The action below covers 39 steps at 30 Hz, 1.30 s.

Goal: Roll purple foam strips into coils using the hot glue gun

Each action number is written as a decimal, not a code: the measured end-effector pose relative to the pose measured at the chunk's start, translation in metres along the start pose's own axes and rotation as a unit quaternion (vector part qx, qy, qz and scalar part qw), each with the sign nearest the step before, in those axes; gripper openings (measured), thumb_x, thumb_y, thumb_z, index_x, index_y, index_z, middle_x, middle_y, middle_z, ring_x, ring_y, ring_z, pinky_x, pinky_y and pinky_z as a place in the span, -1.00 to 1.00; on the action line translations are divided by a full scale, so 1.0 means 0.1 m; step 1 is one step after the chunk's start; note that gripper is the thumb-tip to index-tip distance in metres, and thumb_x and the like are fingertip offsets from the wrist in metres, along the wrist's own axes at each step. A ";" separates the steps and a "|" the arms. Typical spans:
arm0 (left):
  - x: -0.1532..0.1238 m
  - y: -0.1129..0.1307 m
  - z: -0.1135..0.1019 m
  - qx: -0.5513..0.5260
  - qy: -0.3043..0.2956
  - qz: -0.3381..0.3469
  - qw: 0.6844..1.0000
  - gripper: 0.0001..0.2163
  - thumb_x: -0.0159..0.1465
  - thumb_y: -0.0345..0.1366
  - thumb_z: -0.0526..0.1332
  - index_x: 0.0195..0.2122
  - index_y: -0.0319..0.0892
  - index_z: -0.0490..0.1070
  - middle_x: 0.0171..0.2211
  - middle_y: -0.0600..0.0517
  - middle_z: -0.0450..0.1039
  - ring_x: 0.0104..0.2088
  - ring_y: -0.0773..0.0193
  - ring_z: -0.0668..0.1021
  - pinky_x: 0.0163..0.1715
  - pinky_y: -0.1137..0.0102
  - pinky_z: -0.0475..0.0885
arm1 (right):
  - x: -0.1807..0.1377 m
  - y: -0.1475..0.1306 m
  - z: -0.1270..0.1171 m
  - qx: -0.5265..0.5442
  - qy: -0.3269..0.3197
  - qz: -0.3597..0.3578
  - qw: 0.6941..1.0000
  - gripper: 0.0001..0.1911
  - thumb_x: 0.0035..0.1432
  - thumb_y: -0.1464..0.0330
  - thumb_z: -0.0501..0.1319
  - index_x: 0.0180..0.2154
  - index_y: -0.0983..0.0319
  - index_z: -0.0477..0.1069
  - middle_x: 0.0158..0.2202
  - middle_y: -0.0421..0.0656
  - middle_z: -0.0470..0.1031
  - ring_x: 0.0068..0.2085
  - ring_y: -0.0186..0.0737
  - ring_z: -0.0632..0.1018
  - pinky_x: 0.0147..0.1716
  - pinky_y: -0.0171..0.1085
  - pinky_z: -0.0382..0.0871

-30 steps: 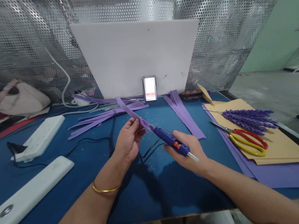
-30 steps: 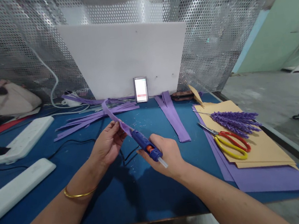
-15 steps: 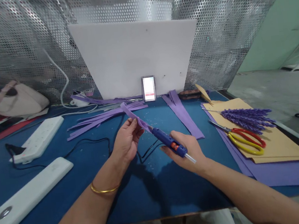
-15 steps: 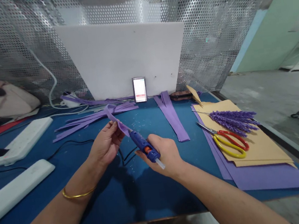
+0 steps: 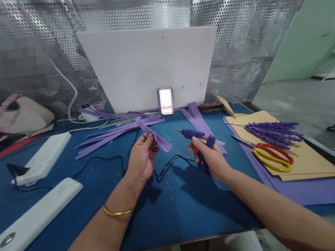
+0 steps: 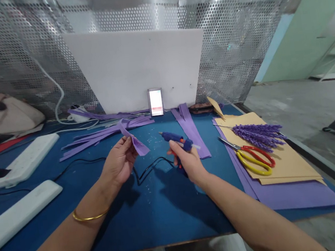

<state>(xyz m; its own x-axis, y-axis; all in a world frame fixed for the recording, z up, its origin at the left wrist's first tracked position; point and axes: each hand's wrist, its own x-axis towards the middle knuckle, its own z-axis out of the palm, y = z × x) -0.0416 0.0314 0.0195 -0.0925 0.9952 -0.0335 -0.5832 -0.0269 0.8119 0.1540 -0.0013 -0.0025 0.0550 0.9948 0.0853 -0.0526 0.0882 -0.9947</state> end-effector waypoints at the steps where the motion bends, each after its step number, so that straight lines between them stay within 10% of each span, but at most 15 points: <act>1: -0.01 0.00 0.00 0.005 -0.001 0.010 1.000 -0.72 -0.01 -0.31 0.51 -0.39 -0.18 0.42 -0.45 0.15 0.50 -0.47 0.42 0.52 -0.45 0.52 0.37 | 0.06 0.02 -0.02 0.048 0.007 0.019 0.999 -0.55 0.08 -0.06 0.29 -0.41 0.22 0.43 -0.42 -0.18 0.51 -0.61 -0.41 0.35 -0.67 -0.35 0.20; 11: -0.09 0.00 0.05 0.067 -0.008 0.109 0.992 -0.75 -0.04 -0.28 0.49 -0.40 -0.19 0.49 -0.46 0.09 0.52 -0.42 0.34 0.55 -0.45 0.47 0.32 | 0.44 0.26 -0.24 0.159 -0.028 0.187 0.969 -0.81 -0.16 0.49 0.44 -0.44 0.28 0.48 -0.47 -0.07 0.57 -0.47 -0.25 0.56 -0.48 -0.30 0.53; 17: -0.14 -0.04 0.08 0.080 0.007 0.143 0.986 -0.79 -0.06 -0.32 0.49 -0.43 -0.19 0.51 -0.50 0.08 0.52 -0.42 0.31 0.56 -0.44 0.46 0.33 | 0.54 0.31 -0.41 -0.095 0.059 0.055 0.992 -0.76 -0.07 0.31 0.43 -0.38 0.23 0.42 -0.42 -0.12 0.56 -0.39 -0.21 0.58 -0.47 -0.32 0.43; 21: -0.17 -0.10 0.09 0.069 0.022 0.128 0.989 -0.77 -0.10 -0.31 0.50 -0.46 -0.20 0.51 -0.51 0.07 0.53 -0.44 0.31 0.56 -0.45 0.45 0.33 | 0.47 0.21 -0.42 -0.349 0.141 -0.129 0.918 -0.71 -0.05 0.27 0.43 -0.33 0.21 0.40 -0.22 0.02 0.56 -0.12 0.01 0.57 -0.19 -0.15 0.43; 28: -0.22 -0.20 0.12 0.073 0.032 0.093 0.992 -0.78 -0.11 -0.32 0.50 -0.45 -0.22 0.54 -0.51 0.04 0.55 -0.44 0.30 0.56 -0.43 0.44 0.34 | 0.08 0.03 -0.08 -0.073 -0.062 -0.192 0.977 -0.62 0.15 0.26 0.32 -0.04 0.12 0.26 -0.15 -0.16 0.54 -0.21 -0.22 0.61 -0.10 -0.16 0.45; 39: -0.27 -0.28 0.10 0.194 -0.023 0.024 0.981 -0.75 -0.08 -0.17 0.48 -0.48 -0.22 0.56 -0.51 0.01 0.55 -0.46 0.28 0.53 -0.48 0.45 0.35 | 0.04 0.09 -0.02 -0.109 0.008 -0.239 0.965 -0.86 0.20 0.29 0.29 -0.38 0.18 0.41 -0.46 -0.22 0.55 -0.40 -0.24 0.57 -0.32 -0.26 0.43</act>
<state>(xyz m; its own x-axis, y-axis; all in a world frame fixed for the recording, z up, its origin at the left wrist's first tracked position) -0.0145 0.0061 0.0035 -0.0711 0.9970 0.0296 -0.2280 -0.0451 0.9726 0.1557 0.0032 -0.0111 0.0371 0.8415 0.5391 0.1946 0.5230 -0.8298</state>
